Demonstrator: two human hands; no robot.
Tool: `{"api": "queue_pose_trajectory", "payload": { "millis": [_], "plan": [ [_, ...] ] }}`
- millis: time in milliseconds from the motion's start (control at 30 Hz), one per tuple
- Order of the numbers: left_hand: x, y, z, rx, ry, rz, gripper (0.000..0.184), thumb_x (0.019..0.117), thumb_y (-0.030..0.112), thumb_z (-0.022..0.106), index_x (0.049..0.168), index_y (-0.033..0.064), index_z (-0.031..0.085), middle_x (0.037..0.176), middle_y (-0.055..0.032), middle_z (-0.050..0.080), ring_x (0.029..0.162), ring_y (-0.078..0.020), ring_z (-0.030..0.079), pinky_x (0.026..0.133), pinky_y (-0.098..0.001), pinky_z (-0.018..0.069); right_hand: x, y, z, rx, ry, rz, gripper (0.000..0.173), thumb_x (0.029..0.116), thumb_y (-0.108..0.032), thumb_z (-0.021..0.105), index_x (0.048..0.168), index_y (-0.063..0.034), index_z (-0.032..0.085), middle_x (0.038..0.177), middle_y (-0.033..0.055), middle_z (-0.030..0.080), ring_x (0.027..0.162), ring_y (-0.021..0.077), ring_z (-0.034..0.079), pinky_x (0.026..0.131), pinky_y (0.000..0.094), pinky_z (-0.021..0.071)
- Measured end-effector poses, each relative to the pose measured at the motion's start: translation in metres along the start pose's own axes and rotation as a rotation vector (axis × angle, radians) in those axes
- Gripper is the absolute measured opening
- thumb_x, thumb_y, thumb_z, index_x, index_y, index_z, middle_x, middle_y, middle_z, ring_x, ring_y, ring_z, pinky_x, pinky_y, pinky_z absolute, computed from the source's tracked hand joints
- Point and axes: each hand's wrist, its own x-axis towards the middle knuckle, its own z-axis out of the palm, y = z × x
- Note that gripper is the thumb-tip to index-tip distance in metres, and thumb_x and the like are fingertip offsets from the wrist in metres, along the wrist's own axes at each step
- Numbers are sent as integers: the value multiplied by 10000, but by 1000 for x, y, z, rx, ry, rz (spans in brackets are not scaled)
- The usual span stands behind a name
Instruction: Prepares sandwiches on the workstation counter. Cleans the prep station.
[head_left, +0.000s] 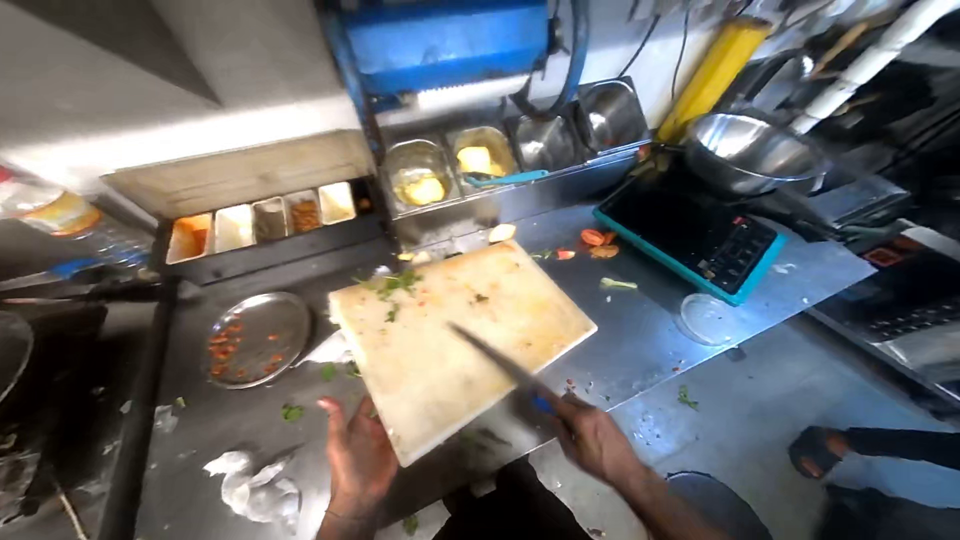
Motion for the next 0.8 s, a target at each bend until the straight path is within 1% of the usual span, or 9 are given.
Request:
{"api": "queue_pose_trajectory", "payload": {
  "millis": [67, 133, 233, 333, 433, 533, 633, 700, 800],
  "plan": [
    [-1, 1, 1, 7, 9, 2, 992, 927, 812, 37, 1480, 81, 418, 1188, -178, 702, 1045, -295, 716, 844, -521, 611, 21, 36, -12, -44, 12, 175, 447, 1041, -335, 520, 1483, -279, 555, 1104, 157, 717, 949, 348, 713, 836, 566, 573],
    [-3, 2, 4, 9, 0, 12, 990, 929, 810, 44, 1489, 73, 396, 1186, -183, 704, 1041, -294, 721, 833, -510, 618, 38, 66, -29, 26, 83, 321, 430, 1034, -288, 569, 1459, -222, 586, 1071, 180, 728, 922, 356, 716, 837, 585, 567],
    [-6, 2, 10, 19, -13, 25, 1000, 929, 811, 52, 1482, 55, 401, 1190, -180, 703, 1046, -288, 719, 847, -507, 616, 50, 75, -52, 222, 143, 383, 395, 1046, -299, 578, 1416, -164, 611, 910, 167, 700, 656, 287, 663, 624, 509, 570],
    [-6, 2, 8, -11, -40, 35, 1028, 922, 821, 62, 1481, 32, 409, 1228, -202, 688, 1086, -309, 705, 881, -520, 606, 39, 42, -33, 194, 224, -87, 380, 999, -335, 604, 1315, -145, 693, 995, 102, 743, 774, 215, 706, 717, 457, 608],
    [-8, -1, 7, -21, -44, 62, 1055, 912, 829, 49, 1498, 26, 400, 1268, -205, 674, 1124, -310, 690, 910, -521, 595, 34, -7, -6, 85, 191, -546, 323, 984, -391, 624, 1263, -254, 715, 1020, 78, 744, 905, 253, 722, 771, 468, 612],
    [-7, -5, 4, -19, -18, 86, 1079, 893, 858, 80, 1472, 21, 438, 1257, -190, 684, 1142, -290, 681, 936, -517, 583, 61, -48, 15, 31, 94, -752, 317, 1005, -376, 612, 1300, -282, 678, 1046, 78, 719, 921, 260, 708, 770, 452, 608],
    [-8, -12, -1, -9, -50, 49, 1077, 886, 865, 67, 1534, 45, 325, 1261, -204, 681, 1111, -307, 698, 897, -515, 597, 109, -92, 18, 16, 8, -642, 360, 1027, -357, 534, 1344, -247, 666, 1063, 140, 714, 949, 327, 702, 786, 504, 588],
    [-10, -15, -1, -27, -65, 24, 1083, 880, 872, 70, 1549, 53, 300, 1267, -218, 676, 1106, -320, 700, 898, -520, 595, 141, -116, 11, 3, -77, -440, 402, 1035, -350, 481, 1388, -231, 634, 1127, 170, 709, 1045, 364, 685, 869, 542, 559],
    [-12, -17, 3, -42, -15, 12, 1082, 884, 865, 53, 1524, 40, 334, 1206, -233, 697, 1047, -332, 720, 853, -517, 608, 173, -110, 0, -26, -68, -116, 397, 1035, -346, 474, 1375, -235, 646, 1141, 160, 715, 1077, 355, 686, 886, 554, 552]
  ]
}}
